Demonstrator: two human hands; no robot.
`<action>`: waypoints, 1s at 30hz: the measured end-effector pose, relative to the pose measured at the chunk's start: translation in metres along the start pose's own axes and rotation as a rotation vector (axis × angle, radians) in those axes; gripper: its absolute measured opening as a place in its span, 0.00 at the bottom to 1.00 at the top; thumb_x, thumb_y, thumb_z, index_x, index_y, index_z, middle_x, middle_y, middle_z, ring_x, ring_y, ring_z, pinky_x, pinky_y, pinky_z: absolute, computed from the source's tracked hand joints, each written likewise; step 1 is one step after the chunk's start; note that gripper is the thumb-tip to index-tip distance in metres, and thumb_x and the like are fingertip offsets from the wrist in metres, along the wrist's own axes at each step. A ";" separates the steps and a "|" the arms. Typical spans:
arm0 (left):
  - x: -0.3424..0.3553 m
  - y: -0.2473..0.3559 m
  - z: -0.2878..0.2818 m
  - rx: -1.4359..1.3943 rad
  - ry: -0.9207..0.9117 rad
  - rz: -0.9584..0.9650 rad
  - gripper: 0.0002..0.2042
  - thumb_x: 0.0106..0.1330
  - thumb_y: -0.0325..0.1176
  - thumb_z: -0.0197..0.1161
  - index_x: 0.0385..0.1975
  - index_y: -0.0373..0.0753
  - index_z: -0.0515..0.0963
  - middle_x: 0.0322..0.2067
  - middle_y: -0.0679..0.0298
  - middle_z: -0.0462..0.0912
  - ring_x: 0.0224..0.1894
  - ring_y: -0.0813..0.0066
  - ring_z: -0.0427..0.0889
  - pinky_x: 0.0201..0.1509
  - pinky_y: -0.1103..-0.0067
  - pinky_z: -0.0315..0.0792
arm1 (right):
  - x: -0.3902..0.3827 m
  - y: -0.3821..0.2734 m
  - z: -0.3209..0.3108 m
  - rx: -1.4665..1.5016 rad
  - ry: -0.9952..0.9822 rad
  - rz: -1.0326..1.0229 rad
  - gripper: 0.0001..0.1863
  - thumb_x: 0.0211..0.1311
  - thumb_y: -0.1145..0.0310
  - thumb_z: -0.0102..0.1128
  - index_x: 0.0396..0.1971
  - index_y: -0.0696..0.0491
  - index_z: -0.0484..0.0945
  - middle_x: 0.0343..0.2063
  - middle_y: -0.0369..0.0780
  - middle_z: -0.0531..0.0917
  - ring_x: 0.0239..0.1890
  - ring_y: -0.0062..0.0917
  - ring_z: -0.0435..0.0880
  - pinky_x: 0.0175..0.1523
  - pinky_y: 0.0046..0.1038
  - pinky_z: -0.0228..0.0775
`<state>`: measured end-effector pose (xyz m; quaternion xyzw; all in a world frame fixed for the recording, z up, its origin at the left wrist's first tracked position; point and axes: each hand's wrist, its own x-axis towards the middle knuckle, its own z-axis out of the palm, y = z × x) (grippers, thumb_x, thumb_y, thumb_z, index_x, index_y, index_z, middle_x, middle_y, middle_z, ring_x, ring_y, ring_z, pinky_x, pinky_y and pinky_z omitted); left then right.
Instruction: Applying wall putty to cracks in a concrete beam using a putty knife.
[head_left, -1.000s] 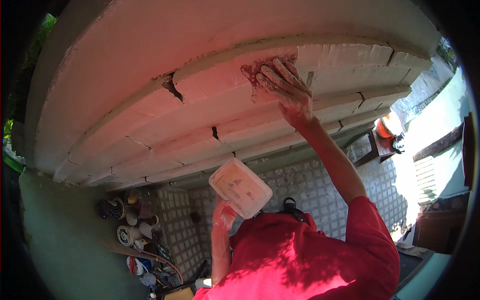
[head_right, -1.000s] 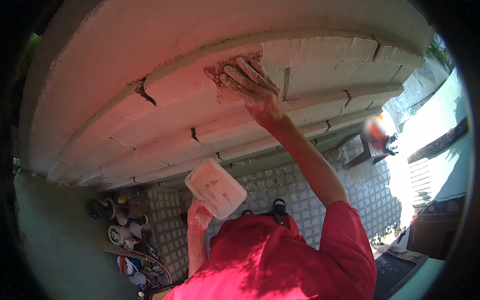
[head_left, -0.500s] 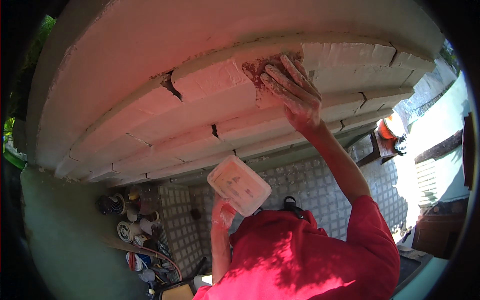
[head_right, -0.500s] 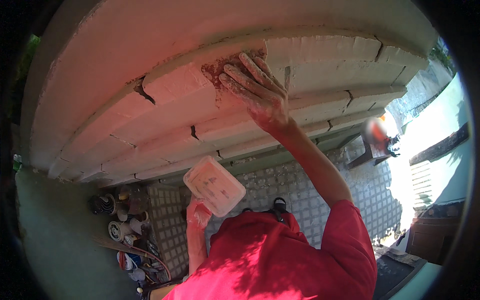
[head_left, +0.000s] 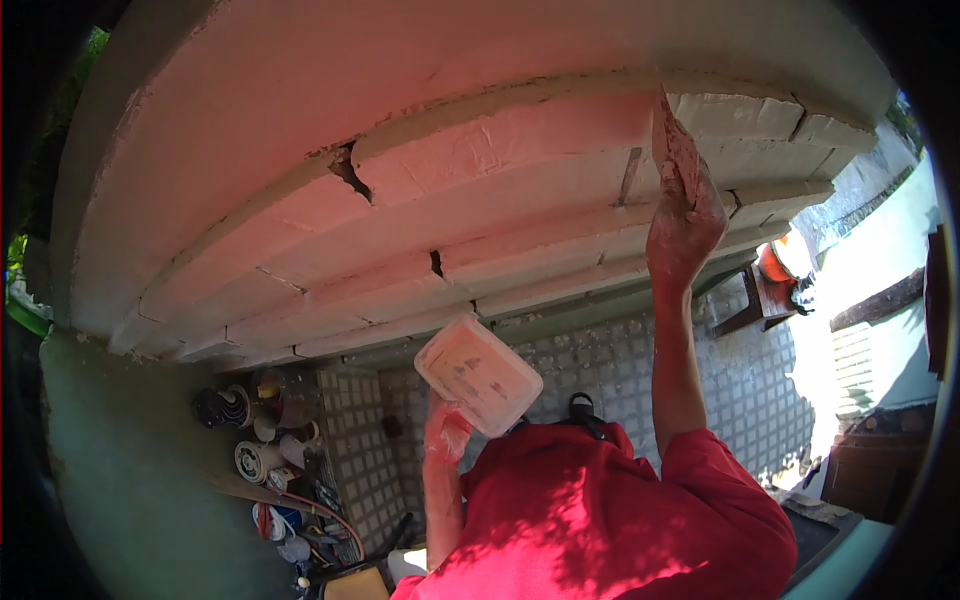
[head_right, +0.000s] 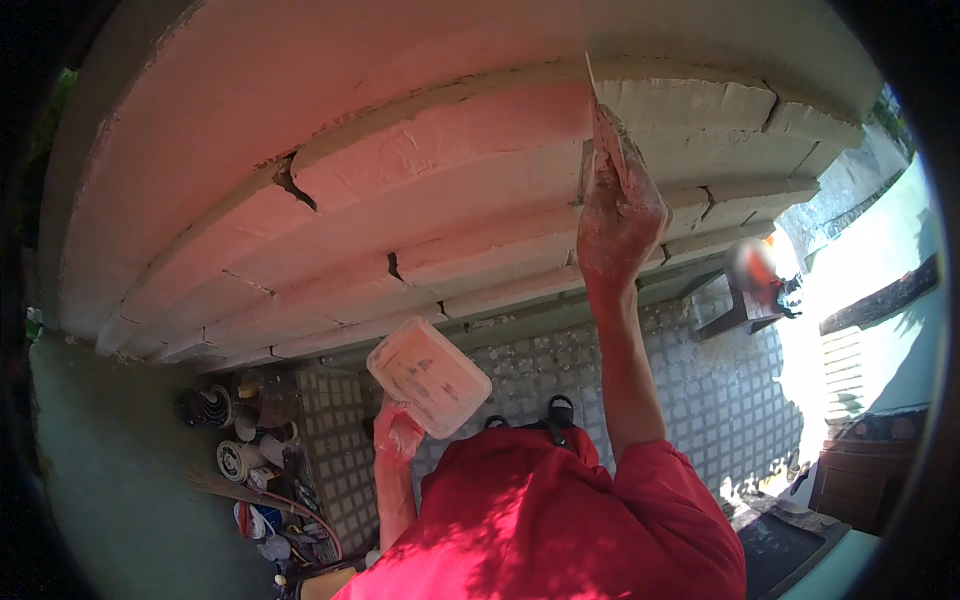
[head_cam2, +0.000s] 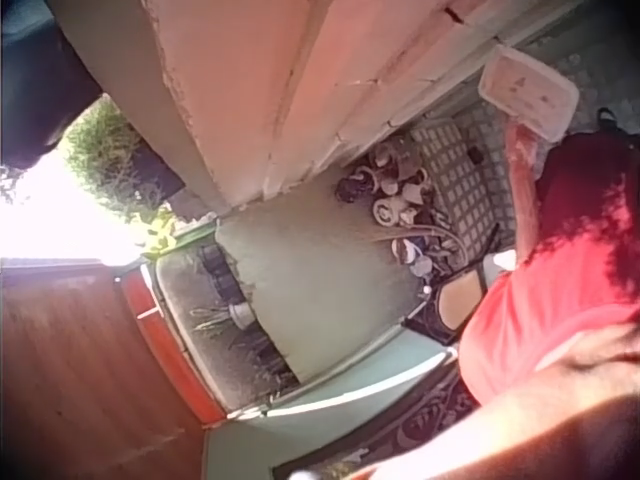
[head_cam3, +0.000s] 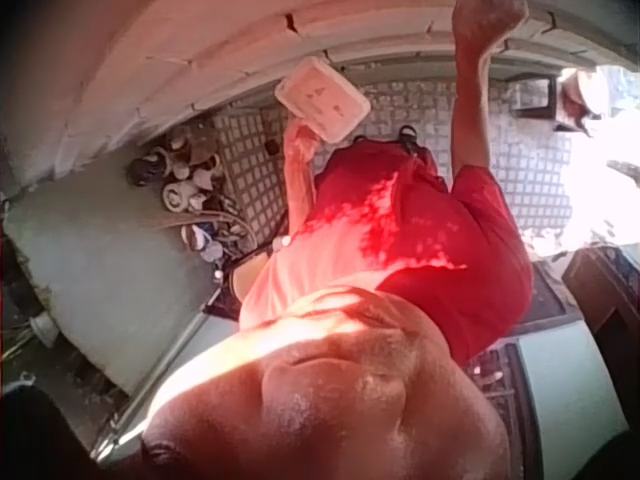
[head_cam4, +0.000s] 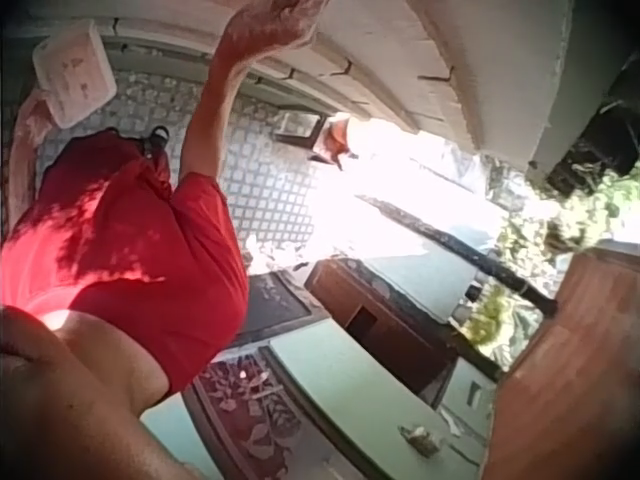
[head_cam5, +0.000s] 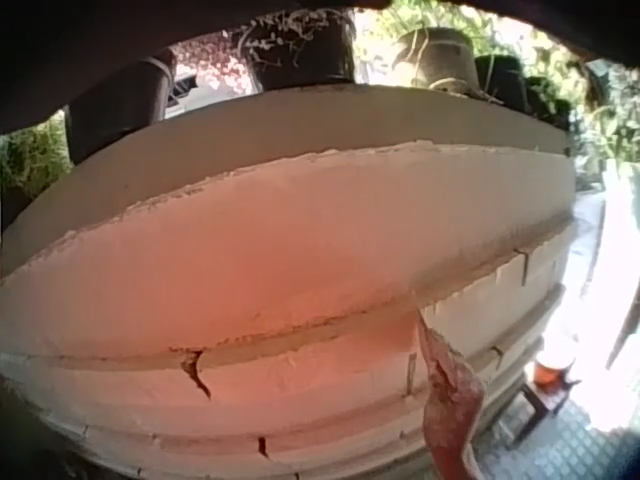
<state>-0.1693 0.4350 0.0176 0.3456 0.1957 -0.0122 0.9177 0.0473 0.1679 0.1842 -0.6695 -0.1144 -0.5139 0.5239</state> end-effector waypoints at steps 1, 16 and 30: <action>0.001 0.001 0.001 0.001 -0.003 -0.001 0.35 0.56 0.28 0.56 0.67 0.43 0.53 0.61 0.59 0.64 0.62 0.62 0.66 0.62 0.67 0.67 | -0.001 -0.005 0.004 -0.002 0.003 -0.002 0.19 0.59 0.85 0.49 0.51 0.59 0.77 0.44 0.45 0.83 0.41 0.26 0.84 0.45 0.22 0.72; 0.001 0.016 -0.006 0.023 -0.026 0.030 0.38 0.57 0.32 0.60 0.68 0.44 0.51 0.64 0.60 0.61 0.64 0.62 0.64 0.64 0.66 0.65 | 0.023 -0.073 0.005 -0.092 -0.170 0.136 0.22 0.56 0.83 0.47 0.53 0.57 0.73 0.34 0.50 0.82 0.30 0.36 0.84 0.36 0.27 0.72; 0.011 0.017 -0.008 0.028 -0.068 -0.010 0.32 0.60 0.30 0.53 0.67 0.42 0.53 0.62 0.59 0.63 0.64 0.60 0.64 0.64 0.65 0.64 | 0.044 -0.137 0.079 -0.446 -0.667 -0.391 0.13 0.51 0.76 0.53 0.39 0.57 0.74 0.21 0.44 0.78 0.24 0.39 0.79 0.29 0.36 0.70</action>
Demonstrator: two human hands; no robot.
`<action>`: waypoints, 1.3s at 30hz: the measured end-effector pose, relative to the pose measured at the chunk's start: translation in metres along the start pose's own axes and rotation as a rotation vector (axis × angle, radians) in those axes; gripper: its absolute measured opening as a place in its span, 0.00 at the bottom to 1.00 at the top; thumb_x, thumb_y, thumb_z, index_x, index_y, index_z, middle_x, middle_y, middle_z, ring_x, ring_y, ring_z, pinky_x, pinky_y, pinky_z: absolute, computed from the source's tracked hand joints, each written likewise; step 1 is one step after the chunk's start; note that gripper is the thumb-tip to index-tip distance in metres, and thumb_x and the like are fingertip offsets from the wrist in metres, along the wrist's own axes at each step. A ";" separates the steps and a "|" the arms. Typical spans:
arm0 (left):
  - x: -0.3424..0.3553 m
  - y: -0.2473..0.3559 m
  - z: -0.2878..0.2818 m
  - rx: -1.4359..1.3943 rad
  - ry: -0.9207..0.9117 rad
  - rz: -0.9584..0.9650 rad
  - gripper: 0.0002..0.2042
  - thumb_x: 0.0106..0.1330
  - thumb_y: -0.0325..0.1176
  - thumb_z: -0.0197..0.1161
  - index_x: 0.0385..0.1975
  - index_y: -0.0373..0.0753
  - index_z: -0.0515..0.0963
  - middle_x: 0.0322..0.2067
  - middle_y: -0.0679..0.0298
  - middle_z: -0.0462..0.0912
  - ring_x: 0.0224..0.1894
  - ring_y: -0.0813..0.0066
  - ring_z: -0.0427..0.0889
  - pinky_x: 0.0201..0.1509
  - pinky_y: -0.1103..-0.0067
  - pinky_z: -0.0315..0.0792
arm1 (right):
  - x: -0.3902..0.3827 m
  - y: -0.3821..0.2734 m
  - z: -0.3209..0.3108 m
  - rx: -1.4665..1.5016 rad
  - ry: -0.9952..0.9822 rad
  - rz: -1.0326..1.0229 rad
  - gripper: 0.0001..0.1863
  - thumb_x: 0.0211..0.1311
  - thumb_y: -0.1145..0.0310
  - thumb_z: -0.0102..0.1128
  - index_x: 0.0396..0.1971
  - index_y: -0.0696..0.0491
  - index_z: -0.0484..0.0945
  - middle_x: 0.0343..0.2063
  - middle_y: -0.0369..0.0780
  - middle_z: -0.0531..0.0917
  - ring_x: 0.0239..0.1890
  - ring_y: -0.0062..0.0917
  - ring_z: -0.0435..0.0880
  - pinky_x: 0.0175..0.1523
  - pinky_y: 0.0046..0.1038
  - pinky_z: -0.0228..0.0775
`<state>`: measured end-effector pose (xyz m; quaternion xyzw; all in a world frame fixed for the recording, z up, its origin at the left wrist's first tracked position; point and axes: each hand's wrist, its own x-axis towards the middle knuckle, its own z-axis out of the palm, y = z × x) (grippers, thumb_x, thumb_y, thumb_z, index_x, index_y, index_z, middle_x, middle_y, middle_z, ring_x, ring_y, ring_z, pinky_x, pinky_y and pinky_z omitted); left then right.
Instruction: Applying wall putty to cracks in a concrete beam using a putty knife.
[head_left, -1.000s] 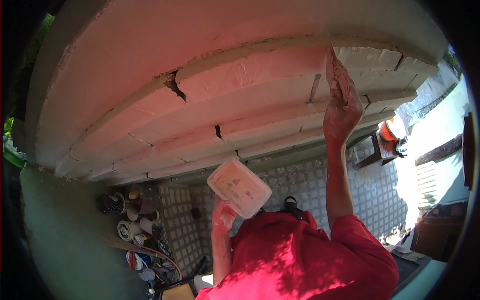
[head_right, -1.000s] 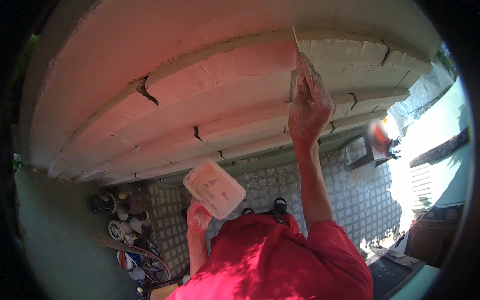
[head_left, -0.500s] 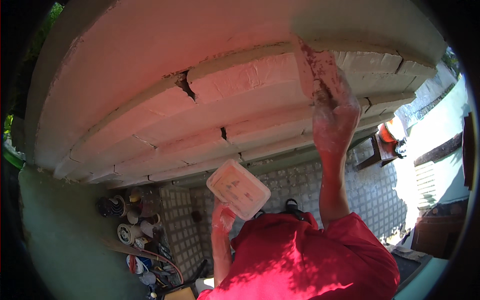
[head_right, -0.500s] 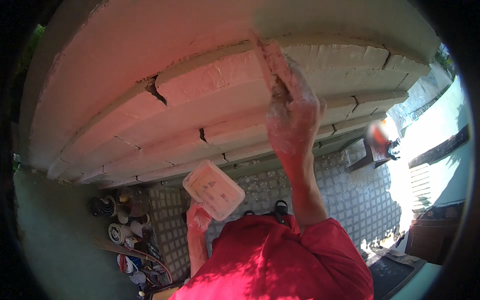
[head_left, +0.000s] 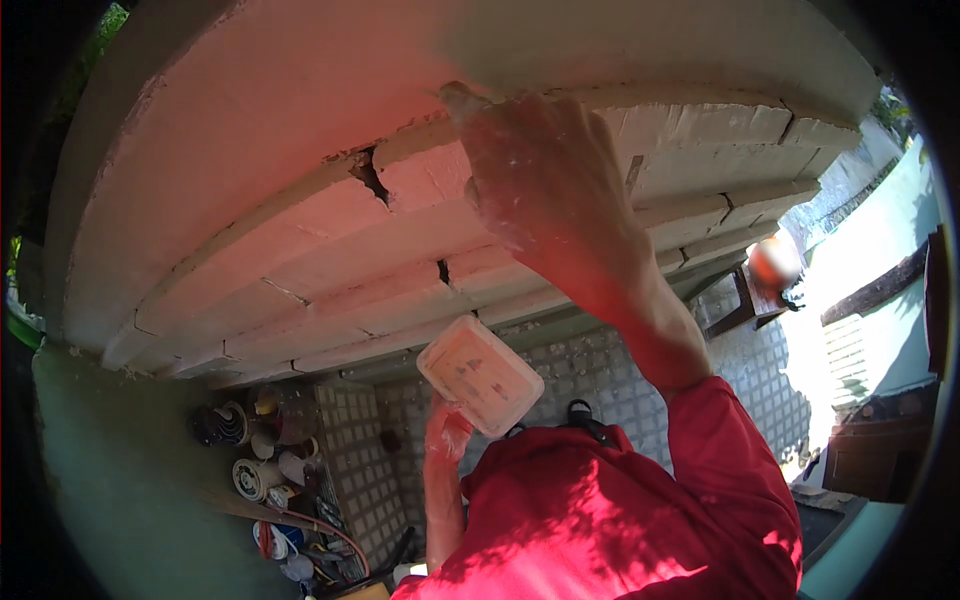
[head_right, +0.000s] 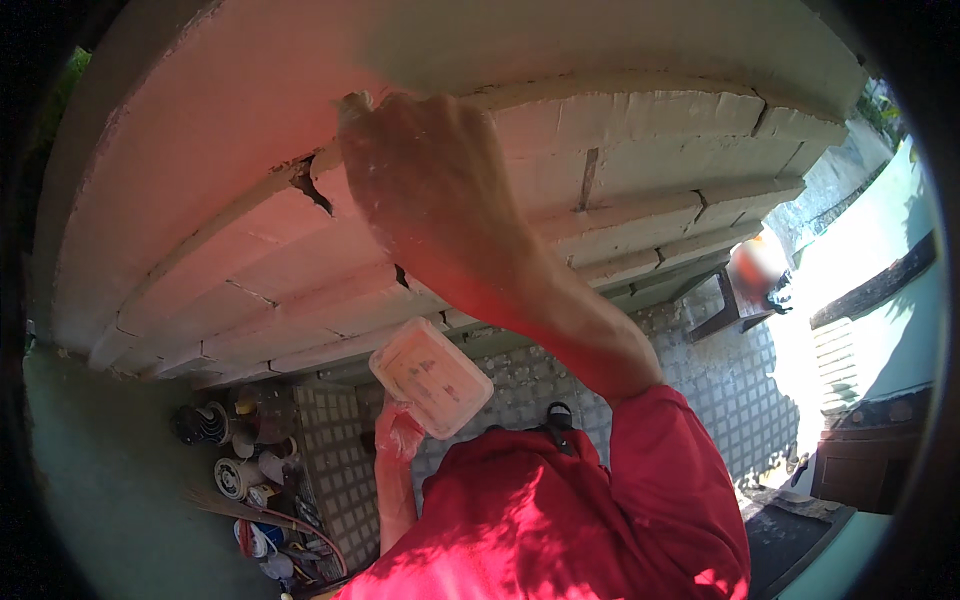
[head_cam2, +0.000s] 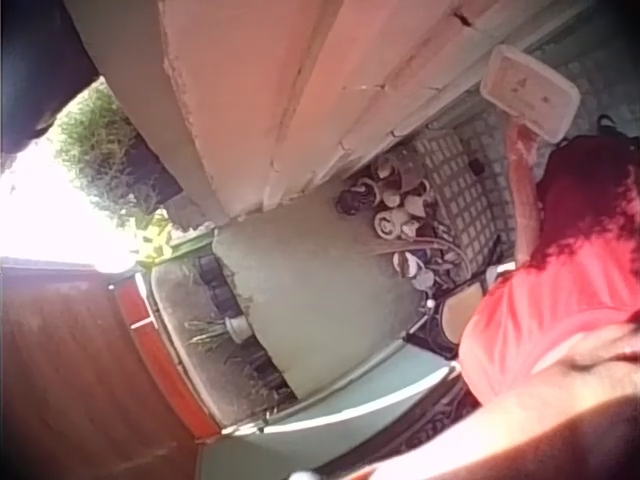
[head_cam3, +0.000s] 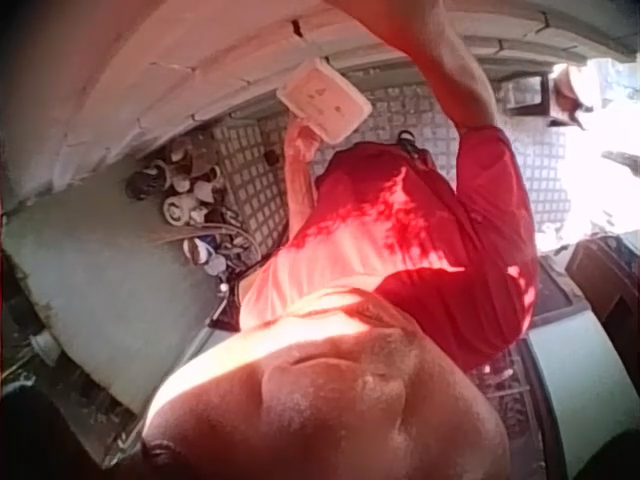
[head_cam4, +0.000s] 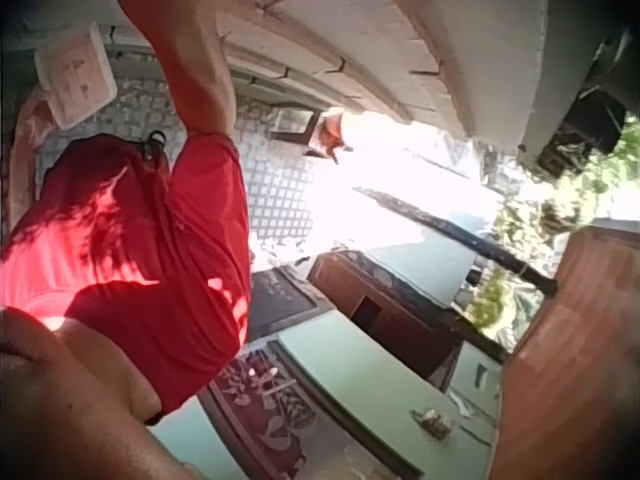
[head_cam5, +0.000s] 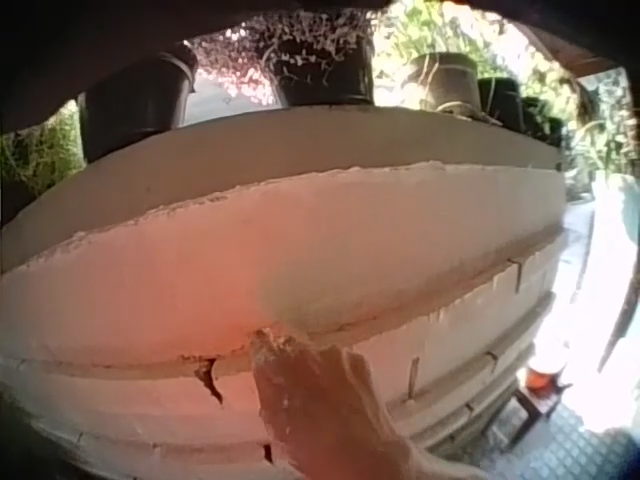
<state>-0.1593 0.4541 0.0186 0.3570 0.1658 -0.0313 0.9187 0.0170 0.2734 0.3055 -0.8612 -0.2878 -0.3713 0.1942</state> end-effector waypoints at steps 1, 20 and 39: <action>0.000 -0.001 0.000 0.002 -0.007 -0.002 0.32 0.60 0.30 0.53 0.67 0.42 0.53 0.62 0.59 0.63 0.64 0.60 0.64 0.64 0.65 0.64 | 0.002 -0.006 0.006 0.024 0.037 -0.078 0.06 0.52 0.73 0.56 0.30 0.57 0.76 0.18 0.42 0.77 0.23 0.36 0.80 0.26 0.32 0.70; -0.007 -0.002 -0.005 -0.045 -0.003 -0.034 0.33 0.59 0.29 0.53 0.67 0.43 0.54 0.61 0.59 0.64 0.62 0.60 0.66 0.62 0.65 0.66 | -0.115 0.069 0.087 0.389 0.679 0.417 0.24 0.50 0.89 0.46 0.49 0.61 0.77 0.46 0.47 0.82 0.48 0.35 0.83 0.49 0.28 0.75; -0.026 0.001 -0.017 -0.045 0.103 0.010 0.32 0.59 0.28 0.53 0.66 0.41 0.56 0.60 0.59 0.67 0.61 0.62 0.68 0.61 0.67 0.67 | -0.103 0.029 0.119 0.509 0.759 0.295 0.31 0.44 0.89 0.42 0.51 0.59 0.77 0.50 0.49 0.79 0.56 0.44 0.76 0.58 0.37 0.70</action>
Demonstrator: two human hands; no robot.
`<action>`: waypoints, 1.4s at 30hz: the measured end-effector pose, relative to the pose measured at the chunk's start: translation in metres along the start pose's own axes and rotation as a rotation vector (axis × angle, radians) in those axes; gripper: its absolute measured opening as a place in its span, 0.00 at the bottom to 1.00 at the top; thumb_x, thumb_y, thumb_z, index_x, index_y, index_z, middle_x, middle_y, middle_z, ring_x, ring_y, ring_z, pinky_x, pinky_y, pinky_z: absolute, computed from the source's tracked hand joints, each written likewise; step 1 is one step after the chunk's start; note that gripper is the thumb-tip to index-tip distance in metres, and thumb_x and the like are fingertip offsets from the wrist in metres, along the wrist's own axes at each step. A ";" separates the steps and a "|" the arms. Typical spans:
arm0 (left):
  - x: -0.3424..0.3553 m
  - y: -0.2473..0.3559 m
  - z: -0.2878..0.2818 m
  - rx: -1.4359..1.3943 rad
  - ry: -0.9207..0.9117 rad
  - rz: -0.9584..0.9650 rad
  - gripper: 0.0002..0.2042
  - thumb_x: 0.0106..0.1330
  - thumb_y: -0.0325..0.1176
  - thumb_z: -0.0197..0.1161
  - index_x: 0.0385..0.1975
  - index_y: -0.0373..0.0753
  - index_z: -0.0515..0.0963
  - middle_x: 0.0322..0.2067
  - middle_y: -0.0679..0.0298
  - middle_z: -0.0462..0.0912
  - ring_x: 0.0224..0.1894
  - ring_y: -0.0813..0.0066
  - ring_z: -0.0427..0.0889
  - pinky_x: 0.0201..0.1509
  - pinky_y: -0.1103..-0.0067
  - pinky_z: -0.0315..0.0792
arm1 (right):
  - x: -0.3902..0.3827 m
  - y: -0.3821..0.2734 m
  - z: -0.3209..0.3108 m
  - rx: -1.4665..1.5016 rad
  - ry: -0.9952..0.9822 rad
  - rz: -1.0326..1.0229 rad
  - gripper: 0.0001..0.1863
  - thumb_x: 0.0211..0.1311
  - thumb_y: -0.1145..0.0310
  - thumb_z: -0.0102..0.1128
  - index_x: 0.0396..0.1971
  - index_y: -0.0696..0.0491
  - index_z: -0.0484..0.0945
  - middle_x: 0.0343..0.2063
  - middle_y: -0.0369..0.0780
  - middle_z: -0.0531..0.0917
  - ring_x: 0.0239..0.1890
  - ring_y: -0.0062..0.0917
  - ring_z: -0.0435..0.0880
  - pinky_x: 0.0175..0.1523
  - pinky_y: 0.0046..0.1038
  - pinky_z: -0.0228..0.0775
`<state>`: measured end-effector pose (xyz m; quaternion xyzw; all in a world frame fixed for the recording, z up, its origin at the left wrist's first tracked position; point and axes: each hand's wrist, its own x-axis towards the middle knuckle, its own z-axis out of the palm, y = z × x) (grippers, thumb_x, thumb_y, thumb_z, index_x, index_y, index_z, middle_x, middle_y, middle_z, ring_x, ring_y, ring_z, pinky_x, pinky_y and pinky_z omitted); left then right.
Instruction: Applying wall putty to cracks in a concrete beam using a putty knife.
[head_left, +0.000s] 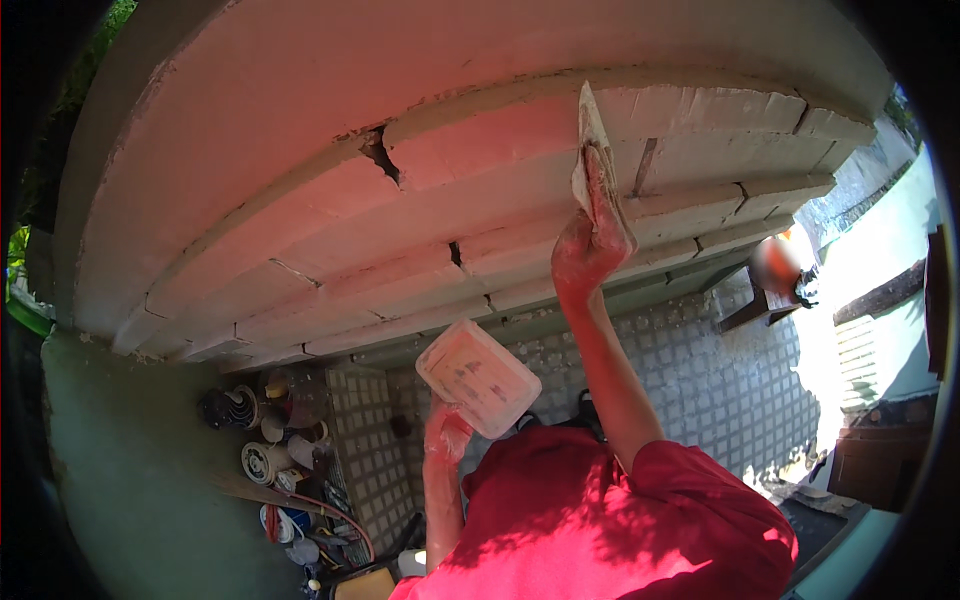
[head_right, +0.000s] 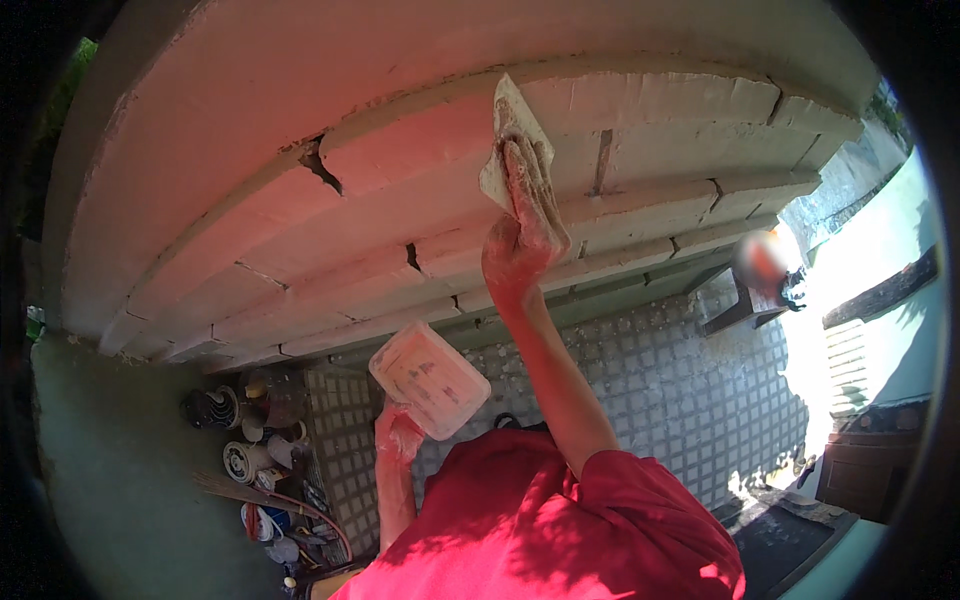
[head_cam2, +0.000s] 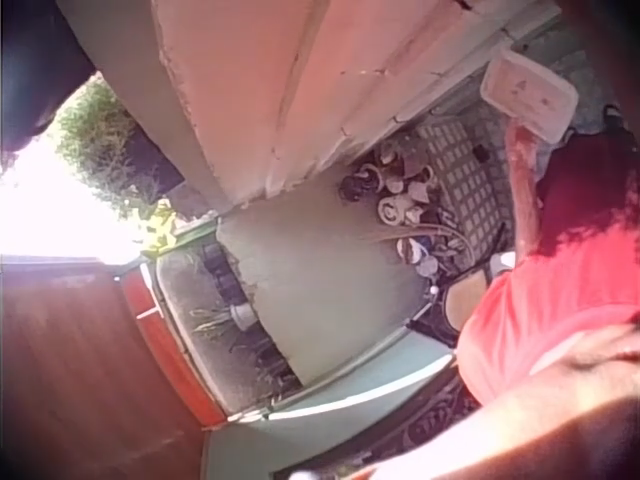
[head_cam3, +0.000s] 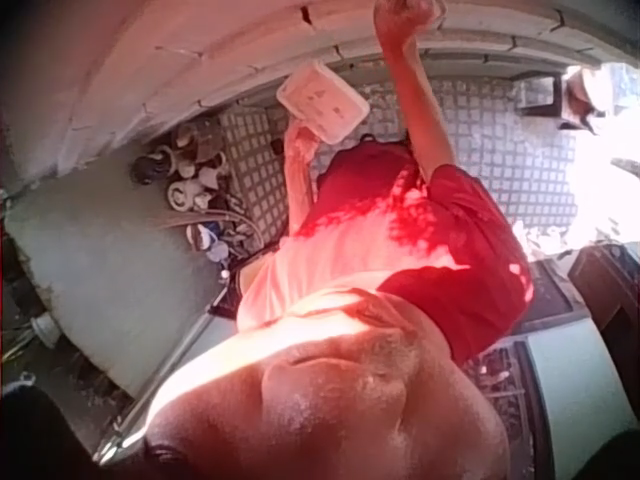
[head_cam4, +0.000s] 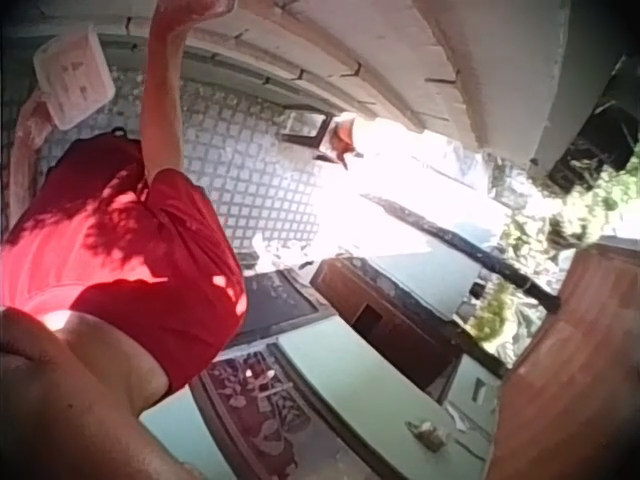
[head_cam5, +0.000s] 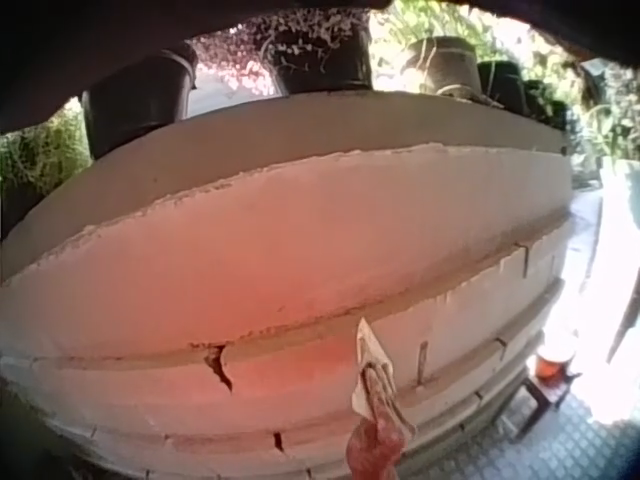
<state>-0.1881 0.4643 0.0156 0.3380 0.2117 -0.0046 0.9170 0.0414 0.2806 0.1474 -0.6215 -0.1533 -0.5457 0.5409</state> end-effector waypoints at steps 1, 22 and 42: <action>0.000 0.000 -0.001 0.002 0.000 -0.002 0.32 0.59 0.28 0.53 0.66 0.41 0.56 0.60 0.59 0.67 0.61 0.62 0.68 0.61 0.67 0.67 | 0.000 0.004 0.001 -0.009 -0.007 0.035 0.31 0.44 0.89 0.42 0.52 0.58 0.77 0.50 0.49 0.79 0.56 0.44 0.76 0.58 0.37 0.70; 0.007 -0.003 -0.002 -0.015 -0.001 -0.041 0.36 0.56 0.30 0.57 0.68 0.44 0.53 0.61 0.61 0.65 0.62 0.63 0.67 0.61 0.68 0.67 | 0.006 0.013 -0.013 -0.091 0.072 0.170 0.23 0.55 0.89 0.42 0.51 0.63 0.75 0.49 0.47 0.81 0.48 0.28 0.81 0.53 0.25 0.71; 0.009 -0.001 0.003 0.015 -0.079 -0.016 0.36 0.59 0.31 0.57 0.68 0.43 0.51 0.62 0.59 0.62 0.64 0.63 0.64 0.63 0.68 0.66 | -0.024 -0.018 0.028 0.047 -0.125 -0.014 0.30 0.42 0.91 0.42 0.49 0.59 0.78 0.47 0.47 0.81 0.52 0.44 0.79 0.59 0.38 0.70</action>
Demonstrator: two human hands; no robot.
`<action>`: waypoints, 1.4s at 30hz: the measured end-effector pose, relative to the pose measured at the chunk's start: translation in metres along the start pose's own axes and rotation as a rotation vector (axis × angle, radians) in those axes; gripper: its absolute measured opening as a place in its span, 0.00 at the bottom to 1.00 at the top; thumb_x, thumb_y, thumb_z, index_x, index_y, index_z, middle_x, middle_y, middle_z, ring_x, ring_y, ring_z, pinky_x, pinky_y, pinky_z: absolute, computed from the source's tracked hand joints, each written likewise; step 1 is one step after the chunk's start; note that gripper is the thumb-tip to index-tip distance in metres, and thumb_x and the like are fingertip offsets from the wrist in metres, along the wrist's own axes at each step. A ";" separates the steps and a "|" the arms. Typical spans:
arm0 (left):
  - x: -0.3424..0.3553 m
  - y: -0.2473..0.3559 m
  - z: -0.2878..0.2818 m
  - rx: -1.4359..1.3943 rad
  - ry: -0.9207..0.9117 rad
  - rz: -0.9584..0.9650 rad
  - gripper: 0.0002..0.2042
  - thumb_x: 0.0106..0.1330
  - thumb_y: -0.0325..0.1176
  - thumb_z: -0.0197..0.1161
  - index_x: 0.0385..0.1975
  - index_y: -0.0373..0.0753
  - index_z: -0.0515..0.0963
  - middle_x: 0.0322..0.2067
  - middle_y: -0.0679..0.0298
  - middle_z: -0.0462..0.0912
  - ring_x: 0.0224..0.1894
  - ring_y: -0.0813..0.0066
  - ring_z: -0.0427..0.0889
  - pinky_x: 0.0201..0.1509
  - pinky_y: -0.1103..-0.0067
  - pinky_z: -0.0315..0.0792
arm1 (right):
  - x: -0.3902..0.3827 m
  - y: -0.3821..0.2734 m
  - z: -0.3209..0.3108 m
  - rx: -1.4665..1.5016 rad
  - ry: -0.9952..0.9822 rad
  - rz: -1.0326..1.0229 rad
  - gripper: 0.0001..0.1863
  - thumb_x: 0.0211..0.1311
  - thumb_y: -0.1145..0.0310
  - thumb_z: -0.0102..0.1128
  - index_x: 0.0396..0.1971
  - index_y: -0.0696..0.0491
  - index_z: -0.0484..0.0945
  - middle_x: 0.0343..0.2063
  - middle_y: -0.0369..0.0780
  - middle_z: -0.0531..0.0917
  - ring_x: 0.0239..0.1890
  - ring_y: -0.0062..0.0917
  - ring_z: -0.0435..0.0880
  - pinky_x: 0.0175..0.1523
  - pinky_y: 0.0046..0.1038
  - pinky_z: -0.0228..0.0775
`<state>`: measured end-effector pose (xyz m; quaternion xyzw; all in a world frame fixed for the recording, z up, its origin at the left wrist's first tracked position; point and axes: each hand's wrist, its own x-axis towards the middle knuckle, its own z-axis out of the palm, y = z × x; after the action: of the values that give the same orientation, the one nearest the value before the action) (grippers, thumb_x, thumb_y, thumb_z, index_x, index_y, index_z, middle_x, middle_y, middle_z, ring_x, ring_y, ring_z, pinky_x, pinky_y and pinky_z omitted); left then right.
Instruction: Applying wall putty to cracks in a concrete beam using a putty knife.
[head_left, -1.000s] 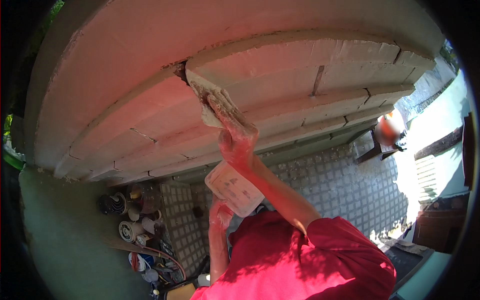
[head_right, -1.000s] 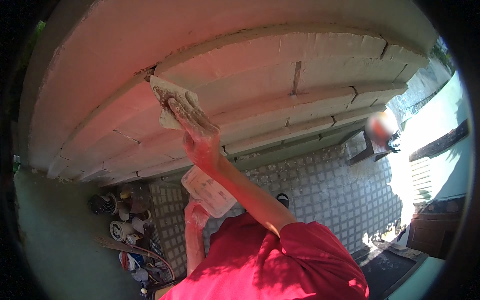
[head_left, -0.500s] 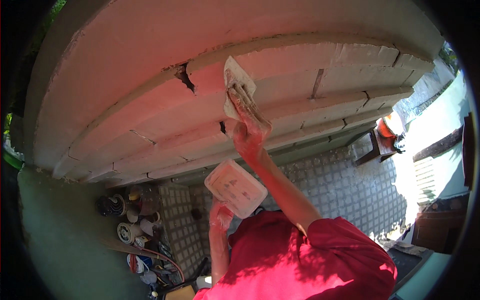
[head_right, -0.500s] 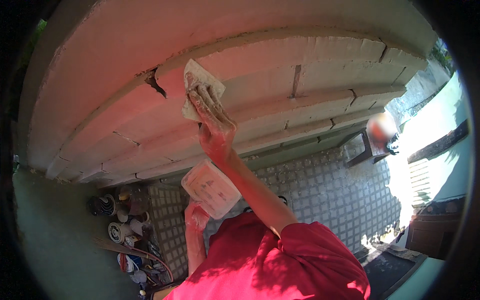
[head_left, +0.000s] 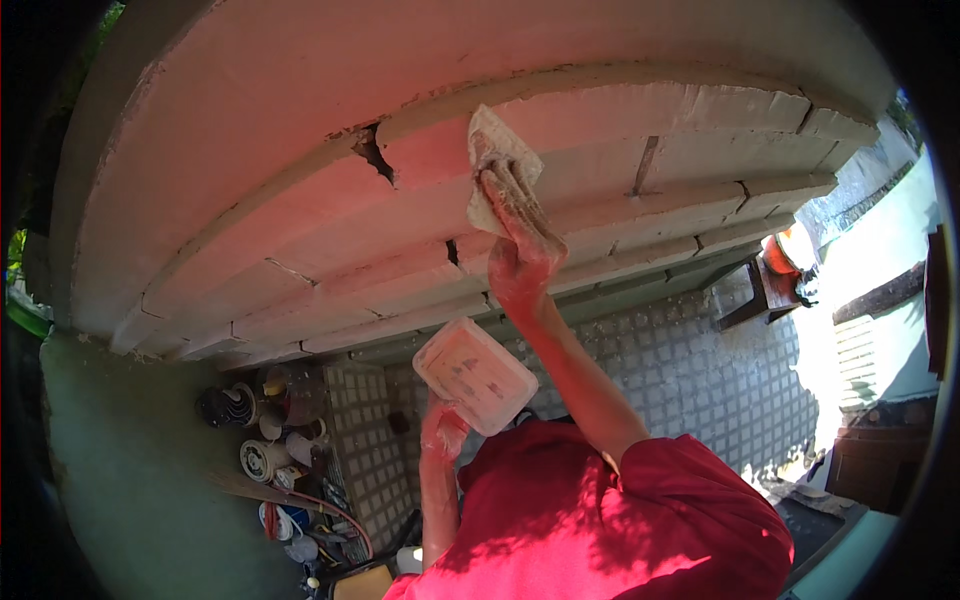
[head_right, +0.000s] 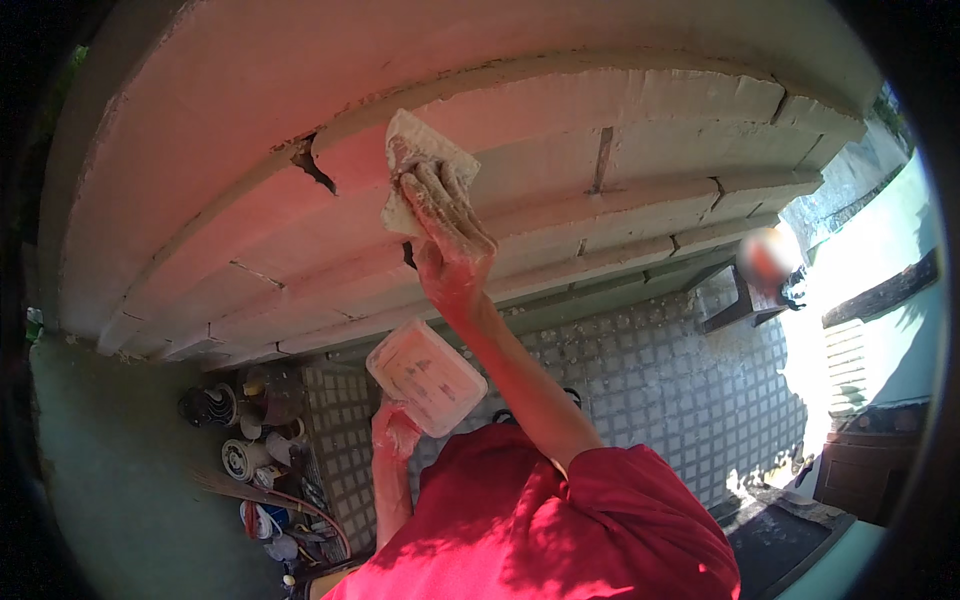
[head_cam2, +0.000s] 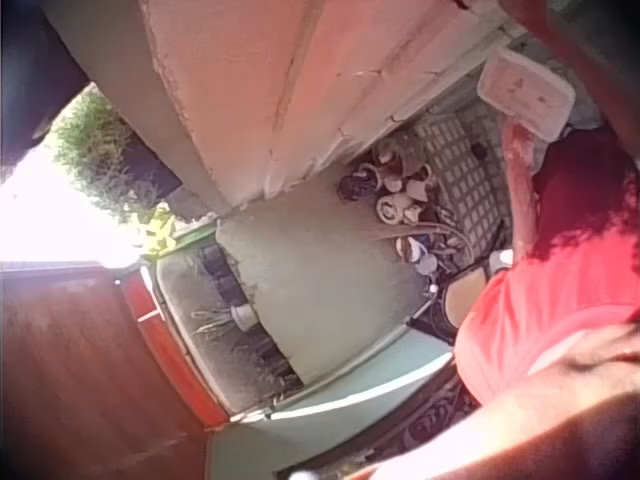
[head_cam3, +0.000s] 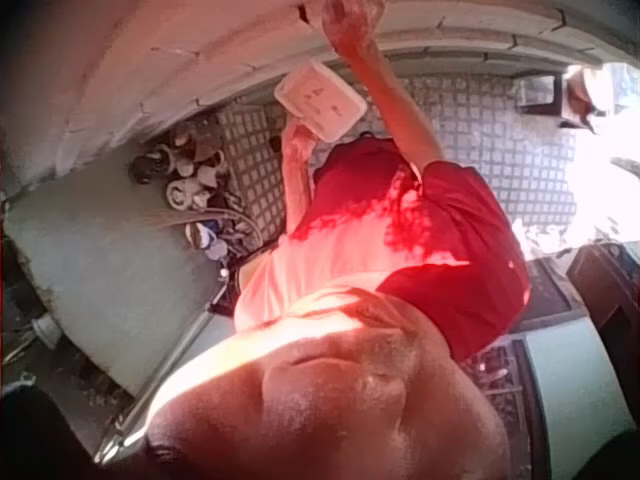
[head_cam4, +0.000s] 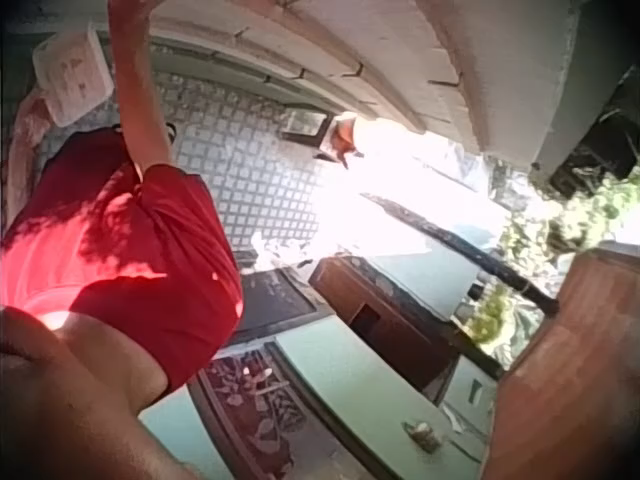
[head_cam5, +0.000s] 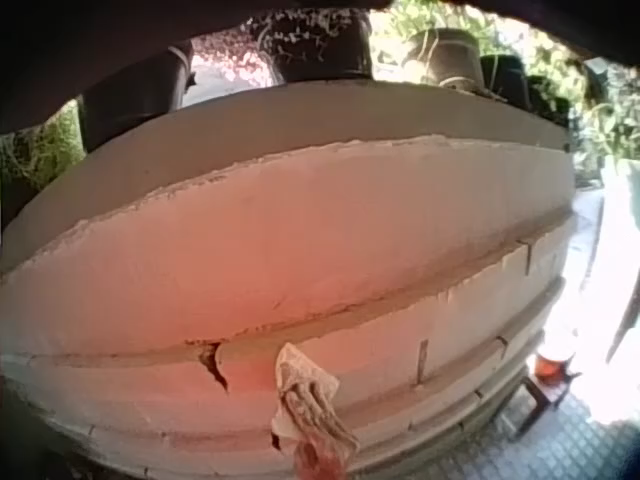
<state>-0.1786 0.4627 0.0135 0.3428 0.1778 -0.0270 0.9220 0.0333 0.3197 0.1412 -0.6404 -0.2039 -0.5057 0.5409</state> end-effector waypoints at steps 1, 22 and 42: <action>0.000 0.001 -0.002 0.003 0.003 -0.001 0.36 0.59 0.31 0.57 0.68 0.43 0.51 0.62 0.59 0.62 0.64 0.63 0.64 0.63 0.68 0.66 | -0.006 -0.011 0.006 0.012 -0.053 -0.015 0.30 0.42 0.91 0.44 0.48 0.58 0.79 0.46 0.47 0.81 0.52 0.44 0.79 0.59 0.39 0.70; -0.012 0.008 -0.007 0.070 0.068 -0.019 0.36 0.59 0.33 0.58 0.68 0.44 0.51 0.62 0.60 0.63 0.62 0.63 0.66 0.61 0.67 0.66 | -0.045 0.022 0.022 0.365 0.429 0.334 0.16 0.58 0.84 0.53 0.48 0.63 0.77 0.42 0.43 0.83 0.42 0.22 0.80 0.49 0.24 0.70; -0.018 0.015 -0.017 0.003 0.040 0.009 0.34 0.59 0.28 0.52 0.68 0.42 0.52 0.61 0.59 0.64 0.62 0.62 0.66 0.62 0.67 0.66 | -0.003 -0.033 0.034 0.039 -0.030 0.159 0.36 0.37 0.91 0.41 0.54 0.57 0.75 0.53 0.50 0.76 0.61 0.43 0.69 0.61 0.35 0.66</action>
<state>-0.1986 0.4837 0.0172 0.3456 0.1949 -0.0162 0.9178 0.0201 0.3622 0.1578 -0.6516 -0.1704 -0.4473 0.5885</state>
